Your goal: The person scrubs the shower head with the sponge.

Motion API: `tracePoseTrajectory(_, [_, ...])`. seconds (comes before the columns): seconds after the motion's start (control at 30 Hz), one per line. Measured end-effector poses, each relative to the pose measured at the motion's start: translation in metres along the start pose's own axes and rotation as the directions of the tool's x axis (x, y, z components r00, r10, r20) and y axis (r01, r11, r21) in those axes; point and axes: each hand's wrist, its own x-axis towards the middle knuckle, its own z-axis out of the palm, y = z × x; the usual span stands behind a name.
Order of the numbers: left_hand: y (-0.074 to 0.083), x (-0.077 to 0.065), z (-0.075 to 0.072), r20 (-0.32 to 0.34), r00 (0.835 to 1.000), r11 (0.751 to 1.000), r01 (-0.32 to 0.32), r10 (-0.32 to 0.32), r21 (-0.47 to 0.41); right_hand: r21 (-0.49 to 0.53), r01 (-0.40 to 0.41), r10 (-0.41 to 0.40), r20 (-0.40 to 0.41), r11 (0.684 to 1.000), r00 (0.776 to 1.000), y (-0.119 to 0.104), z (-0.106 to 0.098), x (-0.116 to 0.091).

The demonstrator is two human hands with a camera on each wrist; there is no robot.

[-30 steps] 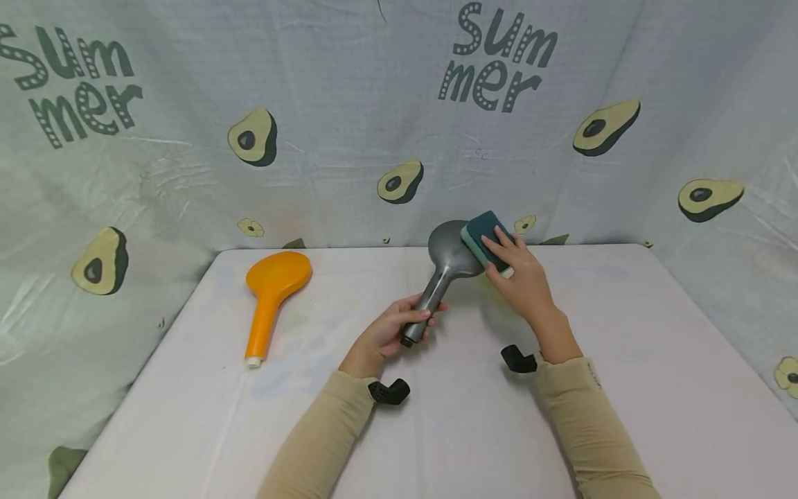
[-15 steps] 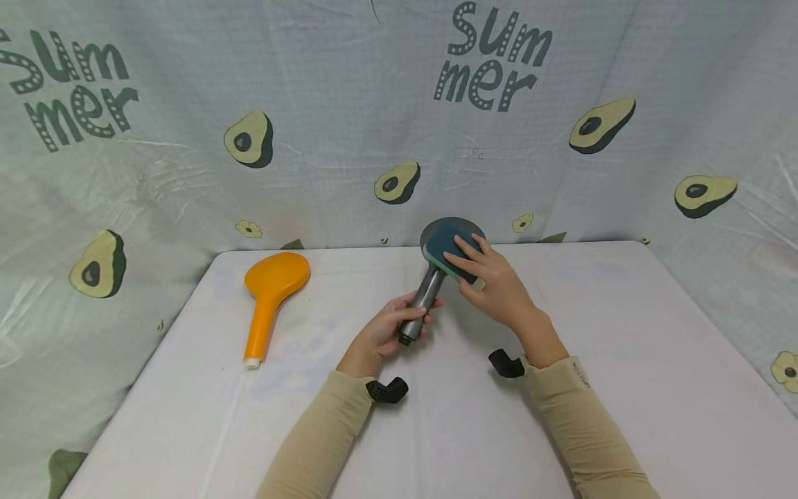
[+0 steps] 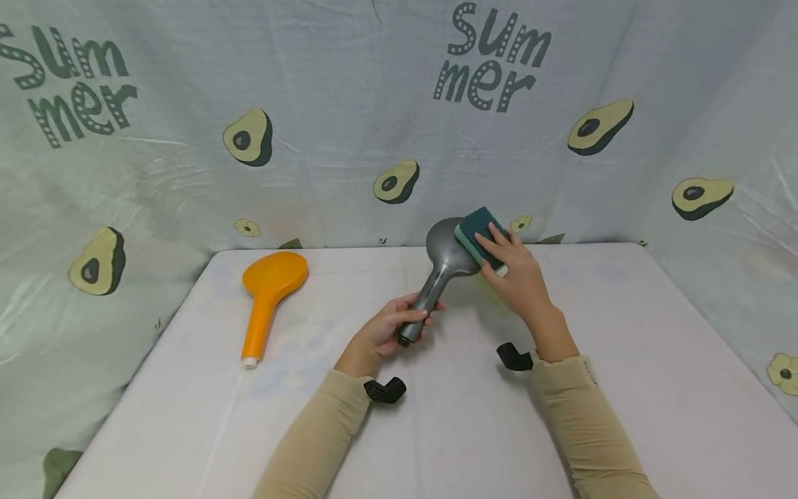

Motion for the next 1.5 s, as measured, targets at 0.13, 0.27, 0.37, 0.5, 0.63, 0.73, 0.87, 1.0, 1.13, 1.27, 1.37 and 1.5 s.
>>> tracePoseTrajectory(0.13, [0.001,-0.001,-0.003,0.002,1.0,1.0,-0.011,0.011,-0.01,-0.016,0.152,-0.152,0.005,0.988,0.988,-0.014,0.012,0.004])
tracePoseTrajectory(0.27, [0.001,0.0,-0.004,-0.006,1.0,1.0,-0.017,0.017,-0.012,-0.006,0.221,-0.221,0.001,0.975,0.975,-0.018,0.017,0.005])
tracePoseTrajectory(0.37, [0.0,0.0,-0.003,-0.006,1.0,1.0,-0.013,0.013,-0.008,0.009,0.162,-0.162,-0.021,0.987,0.987,-0.011,0.013,0.003])
tracePoseTrajectory(0.5, [-0.001,0.0,-0.002,0.011,1.0,1.0,-0.004,0.004,-0.007,0.01,-0.006,0.007,-0.059,1.0,0.998,0.001,0.004,-0.001])
tracePoseTrajectory(0.63, [-0.001,-0.001,-0.001,0.018,1.0,1.0,0.006,-0.006,-0.011,-0.005,-0.092,0.091,-0.101,0.996,0.991,0.003,0.003,-0.002])
tracePoseTrajectory(0.73, [0.0,-0.003,0.0,0.011,1.0,1.0,0.011,-0.011,-0.018,-0.021,-0.037,0.035,-0.102,0.999,0.994,-0.001,0.008,-0.001])
tracePoseTrajectory(0.87, [0.001,-0.002,0.0,0.007,1.0,1.0,0.014,-0.014,-0.016,-0.034,0.154,-0.156,-0.071,0.988,0.985,-0.012,0.015,0.001])
tracePoseTrajectory(1.0, [0.002,-0.001,0.0,0.011,1.0,1.0,0.018,-0.018,-0.007,-0.029,0.329,-0.329,-0.013,0.944,0.944,-0.022,0.018,0.002])
tracePoseTrajectory(1.13, [0.001,0.0,-0.001,0.014,1.0,1.0,0.017,-0.017,-0.001,-0.017,0.366,-0.365,0.038,0.93,0.93,-0.023,0.015,0.004])
tracePoseTrajectory(1.27, [0.001,-0.001,-0.001,0.018,1.0,1.0,0.011,-0.012,0.021,-0.02,0.198,-0.198,0.02,0.98,0.98,-0.015,0.003,0.003])
tracePoseTrajectory(1.37, [0.0,-0.001,0.0,0.036,0.999,0.999,0.008,-0.01,0.041,0.003,-0.006,0.007,-0.031,1.0,1.0,-0.007,-0.007,0.001])
tracePoseTrajectory(1.5, [0.0,0.0,0.0,0.072,0.997,0.998,0.006,-0.01,0.061,0.038,-0.145,0.148,-0.081,0.989,0.986,0.0,-0.016,0.001])
